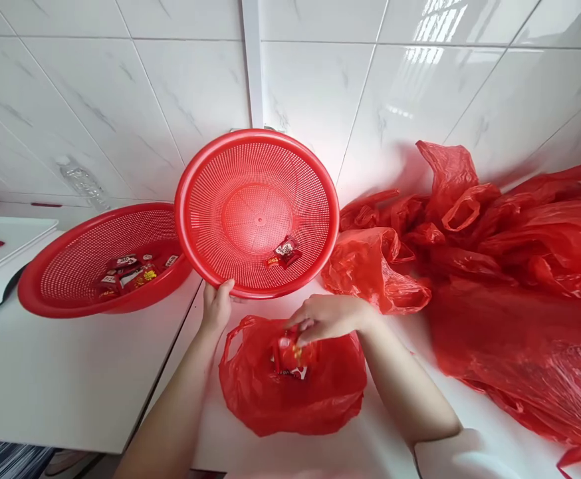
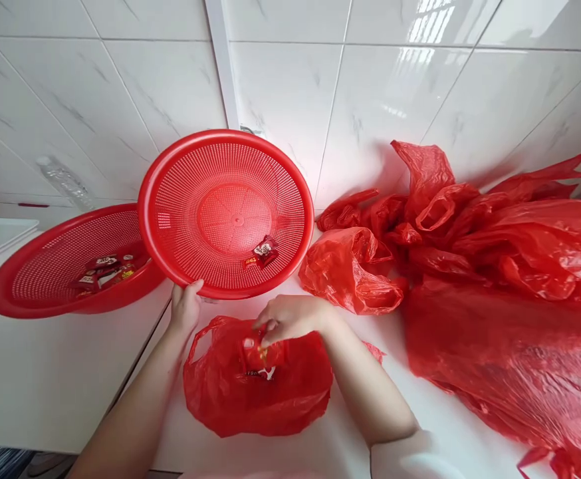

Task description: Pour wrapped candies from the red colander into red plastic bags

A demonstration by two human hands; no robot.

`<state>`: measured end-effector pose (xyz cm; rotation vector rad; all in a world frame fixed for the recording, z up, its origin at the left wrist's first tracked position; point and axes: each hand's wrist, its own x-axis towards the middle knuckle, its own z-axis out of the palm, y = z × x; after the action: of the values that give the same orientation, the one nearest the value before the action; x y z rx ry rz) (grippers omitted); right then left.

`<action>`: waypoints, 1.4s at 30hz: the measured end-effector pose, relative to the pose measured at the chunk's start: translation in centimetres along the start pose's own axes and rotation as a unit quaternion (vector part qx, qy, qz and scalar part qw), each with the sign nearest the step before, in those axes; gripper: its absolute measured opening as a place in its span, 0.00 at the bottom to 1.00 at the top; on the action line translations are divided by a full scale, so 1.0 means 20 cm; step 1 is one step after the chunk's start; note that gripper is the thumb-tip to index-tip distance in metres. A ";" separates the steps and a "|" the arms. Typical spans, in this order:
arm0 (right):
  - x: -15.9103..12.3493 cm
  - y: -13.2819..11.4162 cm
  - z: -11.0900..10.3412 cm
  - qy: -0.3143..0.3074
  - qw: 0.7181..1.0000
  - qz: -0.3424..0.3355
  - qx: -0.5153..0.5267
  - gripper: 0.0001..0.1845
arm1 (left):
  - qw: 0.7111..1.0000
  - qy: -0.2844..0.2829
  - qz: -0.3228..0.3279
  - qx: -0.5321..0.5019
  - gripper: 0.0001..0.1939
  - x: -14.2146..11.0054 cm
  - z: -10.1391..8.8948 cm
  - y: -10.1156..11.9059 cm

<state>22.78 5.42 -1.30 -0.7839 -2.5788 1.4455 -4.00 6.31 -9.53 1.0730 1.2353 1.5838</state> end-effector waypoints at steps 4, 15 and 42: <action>0.05 0.01 0.03 0.147 0.985 0.035 -0.084 0.17 | 1.000 -0.018 0.012 0.015 0.13 -0.01 0.00 0.01; 0.23 0.22 0.03 0.232 0.939 0.060 -0.248 0.13 | 0.972 -0.148 0.079 0.162 0.09 -0.13 0.07 0.08; -0.04 0.09 -0.12 0.184 0.981 -0.034 0.043 0.16 | 1.000 0.001 0.005 0.021 0.13 0.01 0.00 0.00</action>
<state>24.87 7.71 -1.30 -0.8497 -2.2305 1.2454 -4.03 6.59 -9.41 1.1061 1.2705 1.5738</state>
